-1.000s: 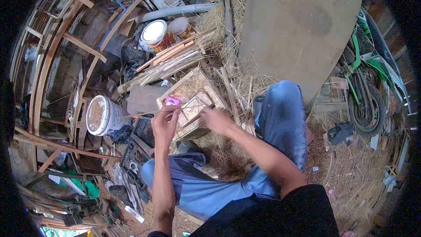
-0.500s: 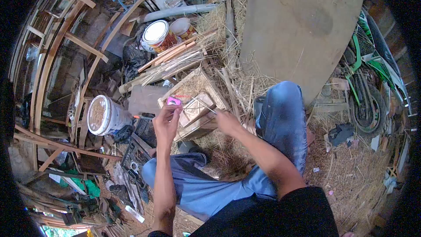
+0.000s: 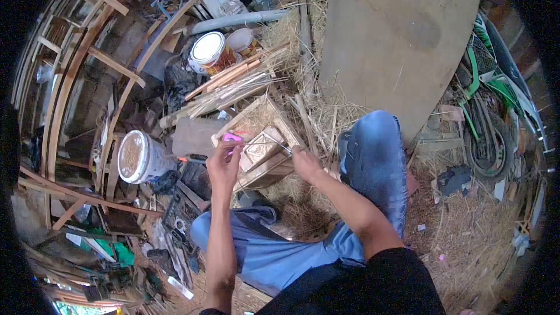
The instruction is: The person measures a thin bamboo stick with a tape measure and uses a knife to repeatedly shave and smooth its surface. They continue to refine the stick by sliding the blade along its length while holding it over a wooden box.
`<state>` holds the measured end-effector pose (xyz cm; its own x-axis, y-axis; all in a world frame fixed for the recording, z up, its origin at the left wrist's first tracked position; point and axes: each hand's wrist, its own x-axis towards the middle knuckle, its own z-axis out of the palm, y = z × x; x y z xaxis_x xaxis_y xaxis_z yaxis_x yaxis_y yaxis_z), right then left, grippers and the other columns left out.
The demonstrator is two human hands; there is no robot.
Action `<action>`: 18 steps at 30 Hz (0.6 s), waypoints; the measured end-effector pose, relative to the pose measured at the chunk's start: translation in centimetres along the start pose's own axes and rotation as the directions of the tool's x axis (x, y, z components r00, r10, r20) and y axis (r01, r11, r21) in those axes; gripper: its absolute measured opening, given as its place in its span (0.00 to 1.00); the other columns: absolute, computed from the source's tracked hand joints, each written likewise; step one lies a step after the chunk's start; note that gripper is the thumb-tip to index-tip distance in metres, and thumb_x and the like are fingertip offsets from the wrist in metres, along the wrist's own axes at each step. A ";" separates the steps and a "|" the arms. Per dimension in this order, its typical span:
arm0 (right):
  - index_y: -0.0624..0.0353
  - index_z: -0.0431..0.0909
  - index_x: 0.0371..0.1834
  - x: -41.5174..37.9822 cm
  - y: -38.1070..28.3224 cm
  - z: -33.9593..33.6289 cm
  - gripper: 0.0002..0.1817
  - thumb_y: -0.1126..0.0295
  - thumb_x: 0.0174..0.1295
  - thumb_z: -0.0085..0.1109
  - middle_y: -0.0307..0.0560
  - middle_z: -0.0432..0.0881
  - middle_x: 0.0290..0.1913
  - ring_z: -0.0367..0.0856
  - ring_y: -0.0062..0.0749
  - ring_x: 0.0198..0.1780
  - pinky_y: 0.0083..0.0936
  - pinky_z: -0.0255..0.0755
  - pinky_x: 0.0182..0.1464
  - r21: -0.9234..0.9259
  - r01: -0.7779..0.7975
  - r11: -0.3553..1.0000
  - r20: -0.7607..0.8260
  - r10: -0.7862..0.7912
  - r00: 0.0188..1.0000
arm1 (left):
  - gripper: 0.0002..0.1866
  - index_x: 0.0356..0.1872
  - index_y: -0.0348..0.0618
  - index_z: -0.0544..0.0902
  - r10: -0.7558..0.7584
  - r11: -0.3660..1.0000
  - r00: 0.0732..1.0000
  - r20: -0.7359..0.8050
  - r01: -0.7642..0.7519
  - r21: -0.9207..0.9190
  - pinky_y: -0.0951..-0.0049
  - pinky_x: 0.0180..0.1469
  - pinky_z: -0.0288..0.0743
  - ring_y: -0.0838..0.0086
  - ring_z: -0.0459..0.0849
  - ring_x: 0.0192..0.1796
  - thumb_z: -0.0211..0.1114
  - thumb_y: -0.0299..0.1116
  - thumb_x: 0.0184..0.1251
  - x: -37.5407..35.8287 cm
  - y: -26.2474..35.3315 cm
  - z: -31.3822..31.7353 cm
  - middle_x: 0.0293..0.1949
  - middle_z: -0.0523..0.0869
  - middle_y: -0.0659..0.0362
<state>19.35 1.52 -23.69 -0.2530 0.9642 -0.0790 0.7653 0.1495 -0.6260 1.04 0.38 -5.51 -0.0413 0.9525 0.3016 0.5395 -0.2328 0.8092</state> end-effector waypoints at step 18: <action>0.68 0.67 0.45 -1.0 -4.9 -3.0 0.14 0.66 0.69 0.42 0.69 0.80 0.28 0.81 0.65 0.33 0.54 0.74 0.36 0.201 0.093 0.975 0.077 -0.110 0.991 | 0.05 0.37 0.34 0.83 -0.065 0.989 0.996 -0.066 0.073 0.127 0.75 0.41 0.81 0.72 0.87 0.38 0.63 0.22 0.61 -0.3 -1.1 -1.2 0.34 0.87 0.48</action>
<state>17.58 0.43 -18.22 -0.3807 0.9221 -0.0690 0.6035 0.1913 -0.7741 -0.56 0.05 -5.85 -0.1320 0.9505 0.2813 0.6377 -0.1359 0.7582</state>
